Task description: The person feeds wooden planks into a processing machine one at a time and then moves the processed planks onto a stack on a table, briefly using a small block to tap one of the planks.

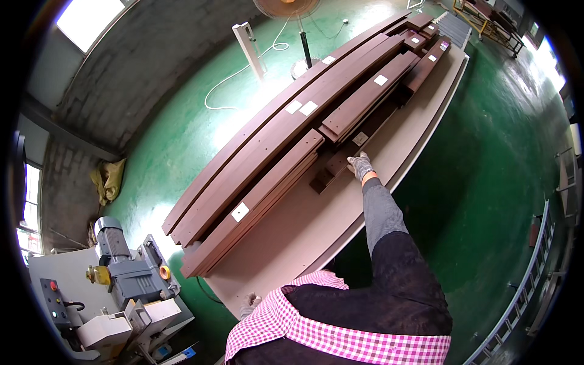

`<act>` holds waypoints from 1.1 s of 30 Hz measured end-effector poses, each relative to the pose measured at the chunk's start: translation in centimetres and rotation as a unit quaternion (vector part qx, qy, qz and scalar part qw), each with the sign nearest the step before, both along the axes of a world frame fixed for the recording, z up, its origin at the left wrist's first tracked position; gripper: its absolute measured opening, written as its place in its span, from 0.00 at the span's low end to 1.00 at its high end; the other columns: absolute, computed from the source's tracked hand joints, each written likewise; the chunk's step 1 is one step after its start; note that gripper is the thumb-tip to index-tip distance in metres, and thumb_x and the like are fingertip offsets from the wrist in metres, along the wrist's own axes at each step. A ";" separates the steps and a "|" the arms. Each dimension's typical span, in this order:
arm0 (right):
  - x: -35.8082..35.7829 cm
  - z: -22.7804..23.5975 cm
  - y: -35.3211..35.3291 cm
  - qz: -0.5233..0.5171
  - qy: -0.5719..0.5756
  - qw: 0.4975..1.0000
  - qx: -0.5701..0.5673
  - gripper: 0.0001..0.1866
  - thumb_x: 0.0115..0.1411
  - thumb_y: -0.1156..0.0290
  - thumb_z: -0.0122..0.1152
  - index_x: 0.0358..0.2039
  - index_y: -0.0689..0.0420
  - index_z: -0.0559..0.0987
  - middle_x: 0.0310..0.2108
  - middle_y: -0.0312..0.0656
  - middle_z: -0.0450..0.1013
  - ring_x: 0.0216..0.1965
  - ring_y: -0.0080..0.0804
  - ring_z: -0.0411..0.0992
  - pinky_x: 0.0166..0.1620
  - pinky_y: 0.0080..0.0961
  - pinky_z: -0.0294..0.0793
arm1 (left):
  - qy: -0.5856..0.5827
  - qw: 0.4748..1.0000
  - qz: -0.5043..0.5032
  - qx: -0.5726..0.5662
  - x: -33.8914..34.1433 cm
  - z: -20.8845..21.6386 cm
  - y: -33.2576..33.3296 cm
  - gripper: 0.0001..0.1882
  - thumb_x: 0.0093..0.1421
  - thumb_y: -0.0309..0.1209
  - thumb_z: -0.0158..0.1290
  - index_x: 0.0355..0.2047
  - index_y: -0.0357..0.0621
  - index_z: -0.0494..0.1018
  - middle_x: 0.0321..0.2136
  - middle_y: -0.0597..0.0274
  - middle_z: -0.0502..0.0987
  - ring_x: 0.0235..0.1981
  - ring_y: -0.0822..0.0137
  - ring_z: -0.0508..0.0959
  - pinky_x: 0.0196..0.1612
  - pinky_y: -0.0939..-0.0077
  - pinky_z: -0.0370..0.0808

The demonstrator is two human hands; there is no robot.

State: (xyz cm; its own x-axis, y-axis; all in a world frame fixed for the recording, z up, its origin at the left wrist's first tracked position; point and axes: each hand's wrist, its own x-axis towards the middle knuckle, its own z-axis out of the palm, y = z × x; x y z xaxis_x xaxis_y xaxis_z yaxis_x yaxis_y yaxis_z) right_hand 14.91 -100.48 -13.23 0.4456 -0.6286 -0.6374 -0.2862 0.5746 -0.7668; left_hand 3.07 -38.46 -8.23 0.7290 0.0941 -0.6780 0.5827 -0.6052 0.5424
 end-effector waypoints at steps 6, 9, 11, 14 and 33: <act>3.9 1.5 3.9 0.055 0.262 0.938 -0.218 0.60 0.41 0.57 0.70 0.63 0.55 0.37 0.63 0.54 0.41 0.64 0.45 0.44 0.64 0.32 0.47 | 0.007 0.999 0.003 -0.042 0.3 0.2 0.0 0.24 0.56 0.33 0.54 0.50 0.36 0.64 0.43 0.50 0.72 0.43 0.63 0.72 0.46 0.71 0.69; 7.6 0.5 5.6 0.023 0.407 0.907 -0.102 0.65 0.37 0.53 0.72 0.63 0.50 0.33 0.64 0.51 0.40 0.64 0.42 0.45 0.63 0.41 0.47 | 0.023 0.998 0.009 -0.051 0.6 -0.3 0.4 0.24 0.56 0.34 0.54 0.50 0.35 0.63 0.43 0.50 0.72 0.43 0.62 0.72 0.47 0.71 0.69; 8.8 -0.5 5.7 0.036 0.429 0.899 -0.081 0.54 0.48 0.54 0.63 0.63 0.49 0.34 0.64 0.50 0.43 0.64 0.41 0.47 0.63 0.41 0.47 | 0.022 0.999 0.002 -0.028 0.3 -0.2 0.6 0.24 0.57 0.34 0.53 0.50 0.34 0.63 0.44 0.49 0.71 0.44 0.61 0.72 0.48 0.70 0.69; 10.6 -2.6 5.9 -0.064 0.534 0.837 -0.099 0.34 0.60 0.62 0.40 0.63 0.48 0.38 0.59 0.46 0.55 0.58 0.38 0.58 0.60 0.41 0.54 | 0.069 0.997 0.037 0.006 -0.8 -1.5 2.7 0.24 0.58 0.34 0.52 0.50 0.33 0.62 0.45 0.48 0.70 0.45 0.60 0.71 0.49 0.69 0.69; 1.9 2.0 18.5 -0.022 0.522 0.835 -0.172 0.43 0.54 0.72 0.49 0.63 0.49 0.35 0.52 0.53 0.61 0.47 0.46 0.69 0.49 0.39 0.70 | 0.063 0.995 0.077 -0.011 -1.5 -1.3 5.4 0.24 0.58 0.34 0.51 0.51 0.32 0.61 0.47 0.46 0.70 0.47 0.60 0.71 0.50 0.70 0.68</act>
State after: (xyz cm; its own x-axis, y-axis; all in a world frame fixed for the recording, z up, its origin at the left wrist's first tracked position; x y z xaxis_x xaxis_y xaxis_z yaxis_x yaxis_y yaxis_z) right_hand 16.85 -81.99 -11.22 -0.2690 -0.8555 -0.4425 -0.8862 0.3997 -0.2341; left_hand 1.54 -33.08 -9.55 0.6160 0.1813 -0.7666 0.7317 -0.4921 0.4716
